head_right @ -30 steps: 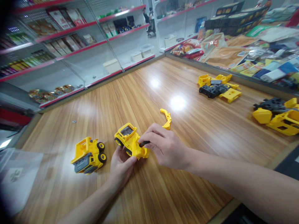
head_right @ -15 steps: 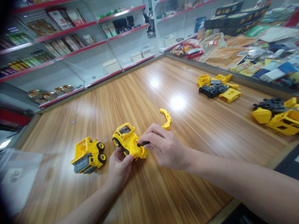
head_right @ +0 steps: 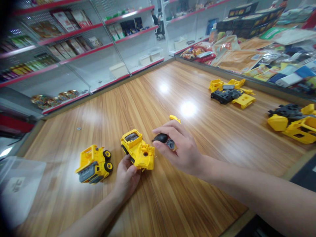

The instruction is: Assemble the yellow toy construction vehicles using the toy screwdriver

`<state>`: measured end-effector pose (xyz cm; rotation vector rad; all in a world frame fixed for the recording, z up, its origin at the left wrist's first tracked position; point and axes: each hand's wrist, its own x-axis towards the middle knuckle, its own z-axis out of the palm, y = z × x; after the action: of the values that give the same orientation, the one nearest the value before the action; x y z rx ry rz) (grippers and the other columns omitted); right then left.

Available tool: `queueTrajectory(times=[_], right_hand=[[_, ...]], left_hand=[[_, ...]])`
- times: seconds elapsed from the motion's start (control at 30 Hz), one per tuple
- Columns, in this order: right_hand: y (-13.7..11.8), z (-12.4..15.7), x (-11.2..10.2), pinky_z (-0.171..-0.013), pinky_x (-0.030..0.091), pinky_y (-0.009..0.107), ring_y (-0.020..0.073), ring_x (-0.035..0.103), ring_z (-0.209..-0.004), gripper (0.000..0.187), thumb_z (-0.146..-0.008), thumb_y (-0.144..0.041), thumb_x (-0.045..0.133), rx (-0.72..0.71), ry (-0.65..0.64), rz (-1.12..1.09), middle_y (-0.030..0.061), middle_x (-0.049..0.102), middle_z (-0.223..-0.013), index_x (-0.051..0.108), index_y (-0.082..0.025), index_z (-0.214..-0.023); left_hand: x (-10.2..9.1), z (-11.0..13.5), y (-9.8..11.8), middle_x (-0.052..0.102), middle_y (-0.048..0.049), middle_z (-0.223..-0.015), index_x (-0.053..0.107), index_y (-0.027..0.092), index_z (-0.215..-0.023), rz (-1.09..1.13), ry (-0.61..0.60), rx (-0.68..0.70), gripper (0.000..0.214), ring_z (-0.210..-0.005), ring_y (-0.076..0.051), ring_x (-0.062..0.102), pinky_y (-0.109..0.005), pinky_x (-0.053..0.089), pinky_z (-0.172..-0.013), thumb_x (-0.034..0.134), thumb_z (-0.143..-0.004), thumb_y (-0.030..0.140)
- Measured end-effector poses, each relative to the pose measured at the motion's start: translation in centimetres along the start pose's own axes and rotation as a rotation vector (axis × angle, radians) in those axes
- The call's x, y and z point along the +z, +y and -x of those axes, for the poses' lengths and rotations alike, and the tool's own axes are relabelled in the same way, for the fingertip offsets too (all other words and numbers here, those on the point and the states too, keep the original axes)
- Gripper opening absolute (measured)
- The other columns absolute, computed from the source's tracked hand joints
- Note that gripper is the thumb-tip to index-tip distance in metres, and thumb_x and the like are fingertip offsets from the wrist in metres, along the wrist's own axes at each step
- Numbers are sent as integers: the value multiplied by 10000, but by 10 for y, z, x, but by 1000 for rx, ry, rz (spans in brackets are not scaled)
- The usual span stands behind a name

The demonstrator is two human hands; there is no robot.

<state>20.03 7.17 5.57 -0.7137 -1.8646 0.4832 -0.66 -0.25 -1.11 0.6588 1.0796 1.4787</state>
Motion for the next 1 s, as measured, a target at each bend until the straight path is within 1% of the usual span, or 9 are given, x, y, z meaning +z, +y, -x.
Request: queueTrajectory(times=[0.1,0.2,0.37,0.5,0.6,0.7,0.77,0.87,1.0], right_hand=[[2,-3,1,-731,541,341,182,598,-828,212,-854,-160,624,-17,-38,-4,68,609,-913,651,-166,-1064],[2,-3,4,-685,532,308,164,575,-803,246,-850,-81,548,-78,-94,-38,58,574,-879,659,-165,-1053],[4,5,3,-756,520,311,177,566,-918,410,-830,6,443,-201,-320,-117,98,553,-1003,629,-158,-1158],[4,8,-3,-704,500,296,177,565,-856,481,-804,-22,481,-294,-524,-121,102,568,-1029,574,-148,-1259],[1,4,-8,-635,472,287,170,556,-773,514,-821,-83,524,-287,-662,-60,86,582,-1007,524,-160,-1329],[-1,0,-11,-641,465,294,175,573,-772,614,-813,-137,588,-237,-769,30,76,594,-1071,446,-212,-1405],[0,0,-11,-672,468,304,186,593,-804,606,-818,-200,635,-201,-797,75,75,603,-1091,446,-214,-1393],[5,0,-9,-703,460,312,199,602,-833,474,-846,-327,659,-174,-757,114,80,616,-1037,530,-167,-1272],[10,0,-9,-671,428,283,171,589,-790,426,-898,-301,616,-198,-695,103,56,615,-990,519,-189,-1297]], left_hand=[[4,2,4,744,-118,-1006,693,167,-992,54,-15,-61,707,-958,-323,705,-418,567,-836,897,-446,568],[8,3,7,747,-111,-988,693,173,-937,94,-17,-123,596,-938,-318,711,-434,573,-823,826,-565,619],[11,4,8,758,-72,-864,678,173,-813,134,-5,-205,427,-920,-300,720,-426,569,-843,801,-663,554],[11,5,12,761,-95,-962,694,170,-962,152,-43,-260,424,-949,-299,716,-413,570,-844,790,-712,498],[12,5,16,764,-111,-914,698,137,-983,152,-80,-292,401,-934,-301,720,-403,571,-838,794,-733,436],[13,5,17,765,-106,-869,701,121,-979,151,-110,-309,367,-887,-285,731,-381,577,-819,811,-731,369],[12,6,17,766,-104,-870,698,121,-996,154,-123,-313,366,-868,-273,734,-368,579,-807,810,-737,353],[8,4,16,767,-108,-894,694,120,-1009,160,-132,-313,381,-837,-256,737,-350,584,-787,802,-744,371],[6,0,15,770,-91,-935,697,135,-1007,173,-123,-296,366,-800,-222,738,-312,586,-756,780,-764,396]])
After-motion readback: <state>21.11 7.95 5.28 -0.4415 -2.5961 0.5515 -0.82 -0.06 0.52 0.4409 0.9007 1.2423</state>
